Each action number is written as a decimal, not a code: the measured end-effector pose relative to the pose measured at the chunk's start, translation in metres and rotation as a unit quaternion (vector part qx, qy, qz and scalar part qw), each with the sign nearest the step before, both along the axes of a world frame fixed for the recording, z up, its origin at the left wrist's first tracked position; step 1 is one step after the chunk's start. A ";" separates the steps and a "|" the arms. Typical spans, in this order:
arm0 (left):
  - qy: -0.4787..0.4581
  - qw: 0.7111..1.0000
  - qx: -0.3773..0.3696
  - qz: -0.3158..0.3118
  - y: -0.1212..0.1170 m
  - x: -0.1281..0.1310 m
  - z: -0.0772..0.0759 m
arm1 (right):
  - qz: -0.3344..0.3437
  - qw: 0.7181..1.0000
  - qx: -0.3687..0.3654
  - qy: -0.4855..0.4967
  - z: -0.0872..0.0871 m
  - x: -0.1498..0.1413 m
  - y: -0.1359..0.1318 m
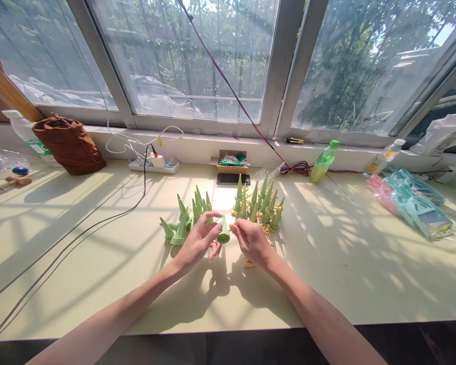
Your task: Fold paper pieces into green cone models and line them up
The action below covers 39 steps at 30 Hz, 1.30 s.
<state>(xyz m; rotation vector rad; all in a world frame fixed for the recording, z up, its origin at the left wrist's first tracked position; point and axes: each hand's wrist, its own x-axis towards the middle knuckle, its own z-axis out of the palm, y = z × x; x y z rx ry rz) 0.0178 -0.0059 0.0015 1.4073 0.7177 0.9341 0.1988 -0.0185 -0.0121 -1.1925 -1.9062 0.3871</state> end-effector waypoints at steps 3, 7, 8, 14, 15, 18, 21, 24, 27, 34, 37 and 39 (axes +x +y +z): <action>0.013 0.999 0.039 0.000 -0.001 -0.001 0.000 | 0.003 1.000 -0.014 0.017 0.000 -0.001 0.000; 0.087 0.989 0.120 0.017 -0.003 -0.003 -0.002 | 0.011 0.997 -0.052 0.052 0.000 -0.002 0.001; 0.105 0.984 0.144 0.022 -0.003 -0.004 -0.003 | 0.013 0.996 -0.064 0.061 0.001 -0.002 0.001; 0.175 0.946 0.265 0.070 -0.002 -0.001 -0.013 | 0.023 0.984 -0.137 0.116 0.001 -0.003 0.002; 0.178 0.944 0.267 0.077 -0.002 -0.001 -0.013 | 0.022 0.982 -0.141 0.124 0.001 -0.003 0.003; 0.169 0.947 0.256 0.092 -0.003 0.001 -0.010 | 0.009 0.980 -0.133 0.148 -0.002 -0.004 0.003; 0.152 0.956 0.221 0.118 -0.004 0.001 -0.005 | -0.018 0.984 -0.106 0.145 -0.003 -0.003 0.004; 0.114 0.973 0.156 0.124 -0.003 0.001 -0.002 | -0.040 0.993 -0.057 0.099 -0.002 -0.001 0.003; 0.061 0.993 0.071 0.068 -0.002 0.001 0.000 | -0.035 0.999 -0.008 0.038 -0.001 0.001 0.002; 0.002 0.999 -0.035 -0.010 0.000 -0.002 0.002 | -0.013 1.000 0.011 0.008 -0.001 -0.001 0.000; 0.002 0.998 -0.047 -0.032 0.001 -0.003 0.003 | -0.019 0.999 -0.006 0.028 0.001 -0.002 -0.001; 0.001 0.998 -0.051 -0.035 0.002 -0.003 0.003 | -0.020 0.999 -0.018 0.045 0.001 -0.003 -0.002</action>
